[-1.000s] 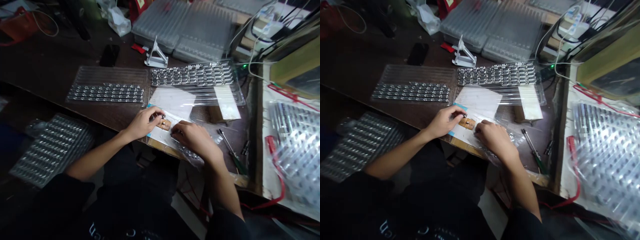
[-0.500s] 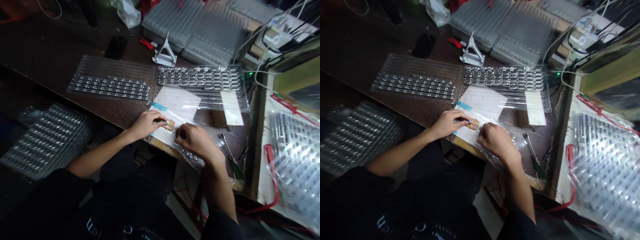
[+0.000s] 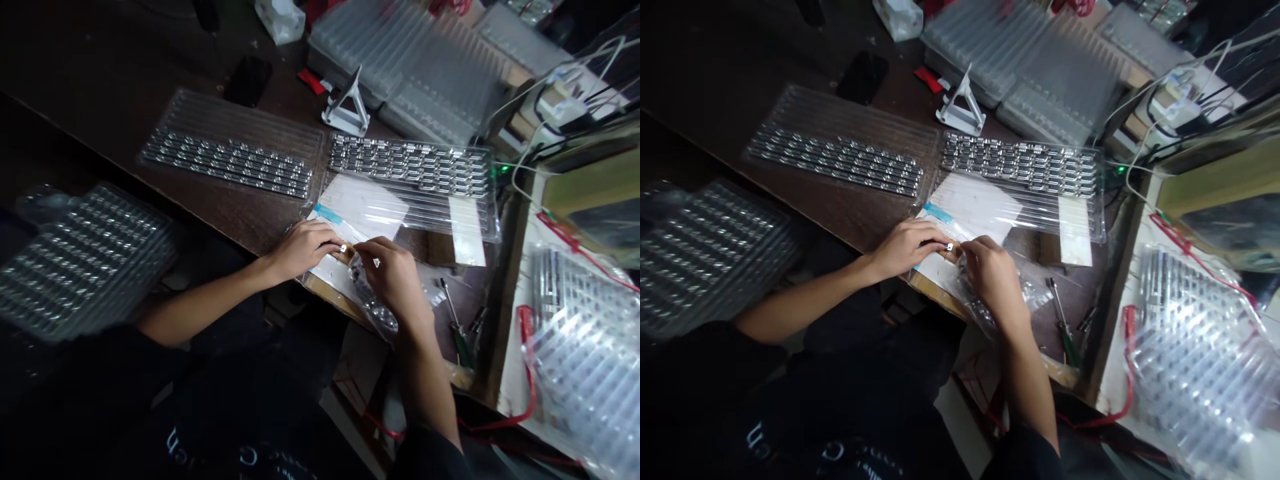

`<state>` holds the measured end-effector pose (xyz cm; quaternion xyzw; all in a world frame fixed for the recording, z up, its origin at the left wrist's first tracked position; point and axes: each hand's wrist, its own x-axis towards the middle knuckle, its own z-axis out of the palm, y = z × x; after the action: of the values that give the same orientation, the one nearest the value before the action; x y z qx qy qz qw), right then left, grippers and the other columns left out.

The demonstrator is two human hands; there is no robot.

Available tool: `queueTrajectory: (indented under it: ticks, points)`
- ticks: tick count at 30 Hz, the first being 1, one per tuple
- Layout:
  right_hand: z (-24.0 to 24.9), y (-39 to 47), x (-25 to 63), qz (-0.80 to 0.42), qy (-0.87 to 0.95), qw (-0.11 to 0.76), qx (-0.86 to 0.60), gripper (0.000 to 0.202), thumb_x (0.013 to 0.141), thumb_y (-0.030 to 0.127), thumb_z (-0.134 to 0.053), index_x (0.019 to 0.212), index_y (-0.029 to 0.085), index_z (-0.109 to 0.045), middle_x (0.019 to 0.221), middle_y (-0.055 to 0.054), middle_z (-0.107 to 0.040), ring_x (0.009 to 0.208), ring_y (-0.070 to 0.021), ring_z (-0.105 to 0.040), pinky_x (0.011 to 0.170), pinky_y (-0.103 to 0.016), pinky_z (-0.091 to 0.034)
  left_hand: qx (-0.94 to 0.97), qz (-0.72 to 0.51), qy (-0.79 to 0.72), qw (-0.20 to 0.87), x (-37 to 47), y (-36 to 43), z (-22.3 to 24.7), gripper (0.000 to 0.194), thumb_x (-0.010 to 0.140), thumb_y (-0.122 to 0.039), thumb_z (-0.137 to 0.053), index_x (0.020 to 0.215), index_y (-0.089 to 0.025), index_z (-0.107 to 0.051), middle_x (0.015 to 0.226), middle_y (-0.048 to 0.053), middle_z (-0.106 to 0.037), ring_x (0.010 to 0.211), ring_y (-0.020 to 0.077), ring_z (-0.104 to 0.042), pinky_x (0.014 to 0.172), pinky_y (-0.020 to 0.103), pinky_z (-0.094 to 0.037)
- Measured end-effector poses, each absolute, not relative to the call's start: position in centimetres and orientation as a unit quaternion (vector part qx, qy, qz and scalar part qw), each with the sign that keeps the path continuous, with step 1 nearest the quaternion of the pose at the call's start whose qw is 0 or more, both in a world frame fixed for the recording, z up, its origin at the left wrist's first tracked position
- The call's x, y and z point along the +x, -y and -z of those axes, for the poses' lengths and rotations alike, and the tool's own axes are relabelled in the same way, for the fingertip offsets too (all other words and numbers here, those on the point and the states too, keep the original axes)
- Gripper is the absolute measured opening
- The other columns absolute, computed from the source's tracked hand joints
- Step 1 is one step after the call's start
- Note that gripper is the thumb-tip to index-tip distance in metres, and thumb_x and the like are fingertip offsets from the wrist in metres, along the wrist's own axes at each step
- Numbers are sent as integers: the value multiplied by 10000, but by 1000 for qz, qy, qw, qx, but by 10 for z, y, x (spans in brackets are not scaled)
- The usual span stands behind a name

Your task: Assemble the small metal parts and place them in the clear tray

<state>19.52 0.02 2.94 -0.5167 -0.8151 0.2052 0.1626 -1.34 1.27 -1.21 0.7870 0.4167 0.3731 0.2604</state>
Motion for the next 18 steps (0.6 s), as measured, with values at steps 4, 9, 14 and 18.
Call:
queueTrajectory:
  ticks: [4, 9, 14, 18]
  points:
    - [-21, 0, 183, -203, 817, 182, -508, 223, 945, 187, -503, 996, 193, -719, 965, -79, -720, 843, -192, -682, 763, -278, -492, 758, -380, -481, 222, -18, -7, 7, 62, 911, -191, -636, 926, -183, -696, 953, 28, -741, 908, 173, -652, 840, 315, -456]
    - [-21, 4, 169, -173, 839, 96, -508, 253, 971, 212, -477, 1091, 189, -699, 1050, -105, -691, 880, -201, -672, 758, -276, -480, 802, -282, -487, 201, -24, -1, 9, 128, 903, -230, -647, 1023, -202, -683, 1036, 25, -727, 970, 212, -621, 841, 343, -415]
    - [-33, 5, 175, -190, 840, 64, -505, 303, 997, 235, -428, 1154, 217, -687, 1067, -92, -689, 880, -184, -669, 735, -258, -452, 795, -293, -490, 205, -24, -3, 9, 128, 890, -217, -664, 1016, -218, -682, 1034, 20, -732, 963, 206, -626, 839, 332, -410]
    - [-43, 5, 195, -172, 831, 32, -528, 204, 945, 281, -531, 1007, 225, -718, 984, -59, -716, 761, -171, -657, 662, -263, -416, 774, -339, -489, 215, -11, -4, 2, 72, 895, -241, -663, 956, -209, -685, 986, 21, -738, 950, 192, -639, 843, 326, -419]
